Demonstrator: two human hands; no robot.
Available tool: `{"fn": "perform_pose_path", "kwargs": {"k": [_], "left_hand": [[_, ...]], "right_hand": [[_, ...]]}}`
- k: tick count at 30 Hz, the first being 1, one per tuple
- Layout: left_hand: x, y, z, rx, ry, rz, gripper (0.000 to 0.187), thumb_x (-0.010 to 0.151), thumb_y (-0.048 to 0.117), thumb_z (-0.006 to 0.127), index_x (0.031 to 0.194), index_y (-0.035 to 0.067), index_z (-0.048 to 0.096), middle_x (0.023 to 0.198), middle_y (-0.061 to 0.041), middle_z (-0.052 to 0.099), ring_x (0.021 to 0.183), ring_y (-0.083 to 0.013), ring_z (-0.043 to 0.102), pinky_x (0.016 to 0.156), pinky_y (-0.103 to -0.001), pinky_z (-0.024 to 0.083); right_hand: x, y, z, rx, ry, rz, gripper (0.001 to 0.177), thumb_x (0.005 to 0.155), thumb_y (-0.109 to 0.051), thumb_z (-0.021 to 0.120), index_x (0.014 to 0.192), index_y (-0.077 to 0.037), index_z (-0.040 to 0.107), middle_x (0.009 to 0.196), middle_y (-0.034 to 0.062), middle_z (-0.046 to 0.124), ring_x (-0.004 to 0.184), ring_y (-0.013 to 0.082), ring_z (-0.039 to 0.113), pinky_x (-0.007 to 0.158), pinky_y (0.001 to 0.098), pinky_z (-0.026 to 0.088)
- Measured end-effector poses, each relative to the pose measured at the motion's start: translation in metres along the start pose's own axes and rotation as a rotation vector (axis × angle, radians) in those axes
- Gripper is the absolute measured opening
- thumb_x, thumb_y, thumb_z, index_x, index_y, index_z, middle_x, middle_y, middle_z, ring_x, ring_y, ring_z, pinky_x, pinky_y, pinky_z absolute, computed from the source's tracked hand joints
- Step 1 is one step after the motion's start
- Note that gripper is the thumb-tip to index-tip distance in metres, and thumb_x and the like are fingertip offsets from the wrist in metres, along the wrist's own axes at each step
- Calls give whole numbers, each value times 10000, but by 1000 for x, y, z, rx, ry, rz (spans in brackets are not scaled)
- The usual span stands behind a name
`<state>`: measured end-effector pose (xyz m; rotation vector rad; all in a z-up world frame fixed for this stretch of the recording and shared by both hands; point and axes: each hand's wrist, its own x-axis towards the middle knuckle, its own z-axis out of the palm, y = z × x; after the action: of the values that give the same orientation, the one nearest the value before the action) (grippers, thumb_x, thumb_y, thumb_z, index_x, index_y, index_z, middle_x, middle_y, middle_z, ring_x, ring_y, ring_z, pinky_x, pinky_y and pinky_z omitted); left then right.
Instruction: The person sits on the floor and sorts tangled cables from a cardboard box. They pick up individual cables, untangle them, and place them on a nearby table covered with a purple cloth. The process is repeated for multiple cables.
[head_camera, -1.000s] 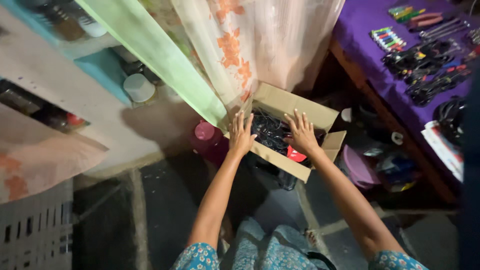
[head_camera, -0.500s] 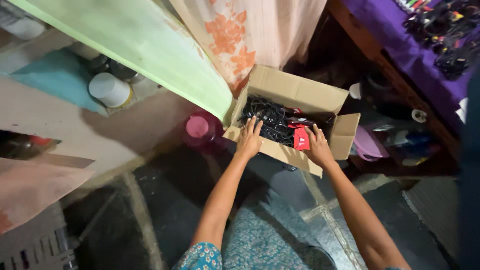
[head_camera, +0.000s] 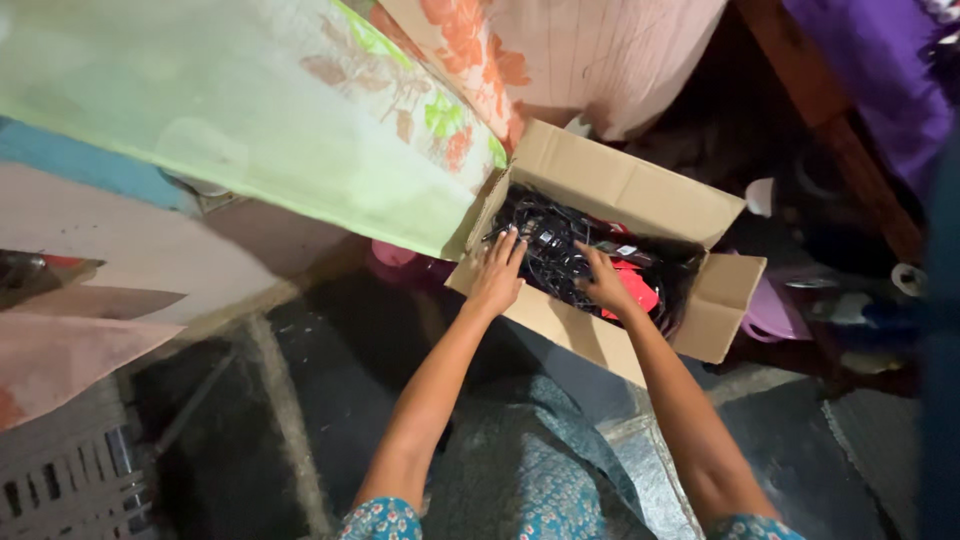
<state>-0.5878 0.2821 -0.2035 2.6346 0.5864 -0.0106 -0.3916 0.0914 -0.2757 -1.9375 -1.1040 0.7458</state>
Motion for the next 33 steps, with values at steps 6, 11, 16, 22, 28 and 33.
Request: {"fn": "perform_pose_path", "kwargs": {"k": [6, 11, 16, 22, 28, 33], "left_hand": [[2, 0, -21, -110, 87, 9, 720, 846, 178, 773, 1481, 64, 454, 1635, -204, 266, 1509, -396, 268, 1197, -526, 279], [16, 1, -32, -219, 218, 14, 630, 866, 137, 754, 1427, 25, 489, 1583, -260, 324, 1446, -467, 351, 1160, -510, 348], [22, 0, -36, -334, 191, -44, 541, 904, 94, 708, 1406, 27, 518, 1558, -271, 358, 1412, -479, 402, 1155, -492, 381], [20, 4, -24, -321, 129, -90, 521, 892, 64, 686, 1393, 70, 545, 1557, -248, 377, 1397, -459, 417, 1133, -491, 393], [19, 0, -16, -283, 164, -38, 490, 890, 47, 675, 1365, 65, 555, 1557, -252, 381, 1413, -454, 420, 1144, -486, 393], [10, 0, -30, -328, 147, -62, 491, 898, 47, 670, 1373, 60, 545, 1566, -268, 360, 1413, -465, 404, 1132, -483, 394]], "right_hand": [[38, -9, 3, 773, 124, 206, 359, 982, -26, 642, 1335, -63, 582, 1240, 91, 670, 1151, 191, 603, 930, 331, 498], [53, -41, -49, 825, 360, 210, 233, 981, -13, 613, 1178, -102, 526, 1069, 64, 715, 903, 155, 629, 746, 294, 501], [52, -64, -99, 539, 428, 43, 220, 958, 8, 574, 1154, -93, 579, 1100, 73, 722, 1025, 186, 675, 825, 304, 548], [19, -88, -82, -700, 515, 63, 249, 668, -25, 688, 906, -64, 750, 1138, 236, 680, 1002, 447, 636, 776, 534, 510], [45, -72, -20, -352, 150, -99, 412, 798, 92, 576, 1147, -59, 732, 1148, 216, 673, 1077, 414, 639, 898, 481, 517], [81, -13, 32, -218, 48, -222, 508, 728, 80, 601, 1201, -50, 730, 1223, 230, 684, 1142, 412, 634, 999, 439, 499]]}}
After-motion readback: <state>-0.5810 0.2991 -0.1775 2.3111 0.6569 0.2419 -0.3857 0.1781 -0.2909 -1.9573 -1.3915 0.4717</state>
